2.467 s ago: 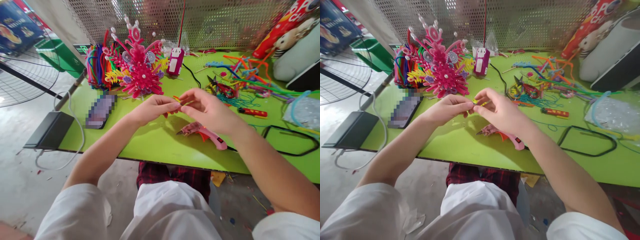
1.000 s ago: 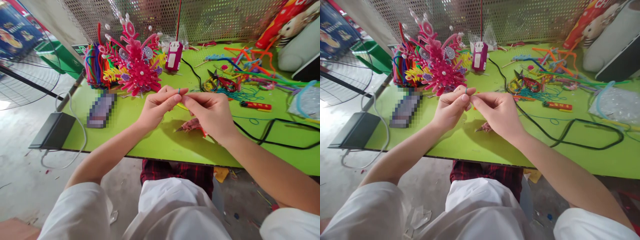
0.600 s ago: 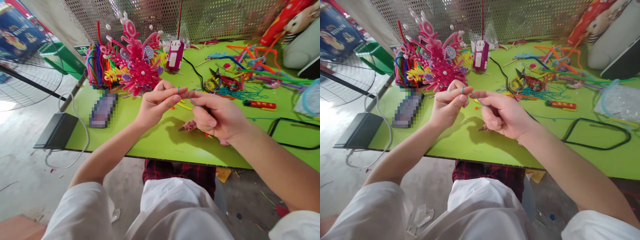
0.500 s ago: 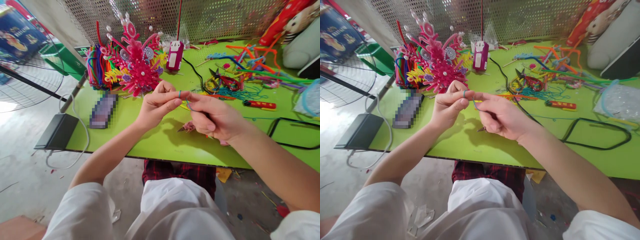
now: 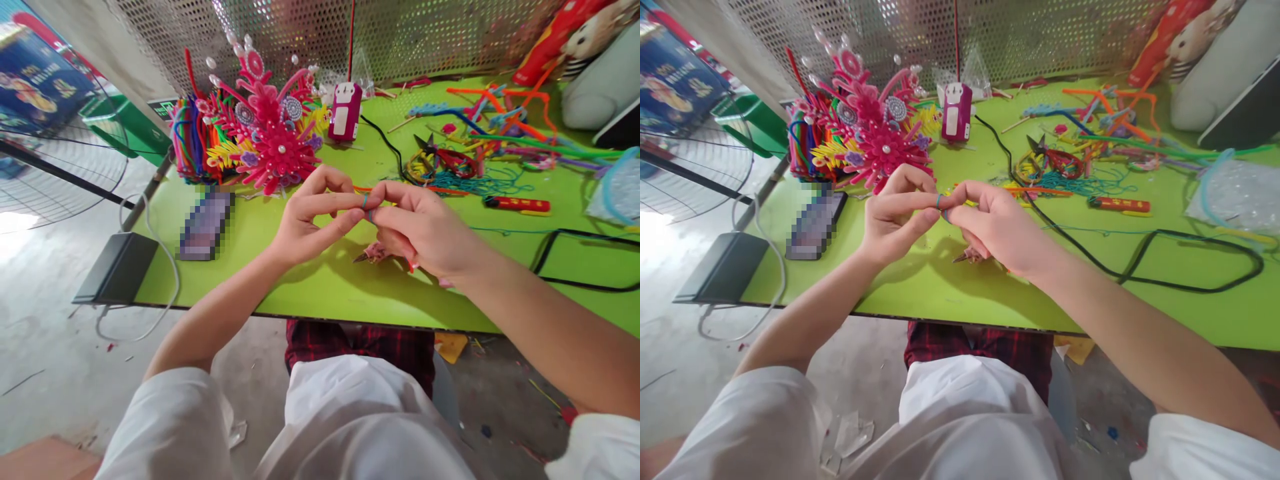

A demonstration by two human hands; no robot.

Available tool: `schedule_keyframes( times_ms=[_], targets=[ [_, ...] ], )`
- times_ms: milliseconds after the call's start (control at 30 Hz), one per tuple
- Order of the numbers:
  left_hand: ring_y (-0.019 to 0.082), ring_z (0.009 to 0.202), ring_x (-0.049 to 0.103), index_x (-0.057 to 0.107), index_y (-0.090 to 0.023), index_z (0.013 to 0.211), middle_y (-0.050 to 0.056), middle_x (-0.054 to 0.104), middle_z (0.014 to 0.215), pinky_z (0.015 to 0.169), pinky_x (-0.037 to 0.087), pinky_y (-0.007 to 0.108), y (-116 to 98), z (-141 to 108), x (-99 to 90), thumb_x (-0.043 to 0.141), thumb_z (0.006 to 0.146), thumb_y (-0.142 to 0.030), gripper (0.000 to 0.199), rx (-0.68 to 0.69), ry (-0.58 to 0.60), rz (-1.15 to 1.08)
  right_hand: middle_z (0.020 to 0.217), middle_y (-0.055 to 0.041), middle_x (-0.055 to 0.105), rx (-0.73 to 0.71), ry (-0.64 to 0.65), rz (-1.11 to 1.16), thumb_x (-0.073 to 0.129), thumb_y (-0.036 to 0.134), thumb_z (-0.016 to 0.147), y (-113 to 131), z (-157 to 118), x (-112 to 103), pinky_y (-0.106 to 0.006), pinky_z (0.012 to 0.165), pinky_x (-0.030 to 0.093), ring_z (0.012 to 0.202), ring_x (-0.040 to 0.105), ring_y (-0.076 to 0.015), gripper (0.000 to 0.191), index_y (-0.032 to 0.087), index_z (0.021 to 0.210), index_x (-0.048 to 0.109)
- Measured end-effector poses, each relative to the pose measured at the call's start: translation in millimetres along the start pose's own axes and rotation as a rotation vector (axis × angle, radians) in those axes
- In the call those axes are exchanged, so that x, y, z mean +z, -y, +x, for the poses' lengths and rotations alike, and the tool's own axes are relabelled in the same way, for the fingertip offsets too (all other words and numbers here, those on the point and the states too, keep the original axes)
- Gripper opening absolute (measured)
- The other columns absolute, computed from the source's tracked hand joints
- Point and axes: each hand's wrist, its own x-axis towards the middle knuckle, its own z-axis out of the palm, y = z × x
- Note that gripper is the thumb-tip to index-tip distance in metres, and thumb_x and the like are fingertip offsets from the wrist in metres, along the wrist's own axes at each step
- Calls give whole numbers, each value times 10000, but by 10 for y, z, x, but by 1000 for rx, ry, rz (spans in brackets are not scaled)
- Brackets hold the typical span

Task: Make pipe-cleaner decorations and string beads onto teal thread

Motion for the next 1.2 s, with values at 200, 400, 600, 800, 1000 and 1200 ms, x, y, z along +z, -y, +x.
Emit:
schedule_keyframes(
  times_ms=[200,400,600,800,1000,1200],
  targets=[
    [166,910,689,810,-307,1218,56,729,1040,672,569,294,-59,11,-27,653,1026,-298,248,25,34,178,512,72,468,-214,-250,-344,738,320,966,-23,-61,-3,-288,478,239,457,345,-105,210,259,921,541],
    [138,866,693,827,-268,1104,47,751,977,645,546,250,-87,3,29,663,1002,-227,197,-74,34,132,563,57,494,-240,-224,-354,780,370,951,-37,-67,-22,-312,495,237,500,345,-117,237,269,961,566],
    [143,864,696,839,-311,1134,39,756,978,618,539,258,-73,-9,70,678,1011,-274,206,-63,-38,170,511,61,475,-159,-219,-156,792,476,942,-20,16,-36,-278,429,206,436,367,-96,302,247,937,596],
    [147,877,709,823,-314,1189,45,746,1005,671,570,275,-71,-23,93,669,1010,-205,259,33,-90,200,541,68,487,-142,-219,-26,815,376,917,-52,66,-81,-255,432,176,459,353,-74,237,235,949,627],
    [144,874,720,824,-313,1187,43,754,1009,644,572,256,-85,-15,85,659,1012,-204,265,58,-131,241,531,81,477,-82,-192,95,858,359,857,-71,116,-78,-271,419,97,429,268,-56,278,224,900,619],
    [135,819,709,845,-301,1030,26,765,941,549,525,231,-128,27,55,694,1004,-305,153,-61,-139,233,528,95,425,-55,-133,76,885,444,842,-114,140,-93,-249,416,121,421,253,-50,365,228,908,598]
  ],
)
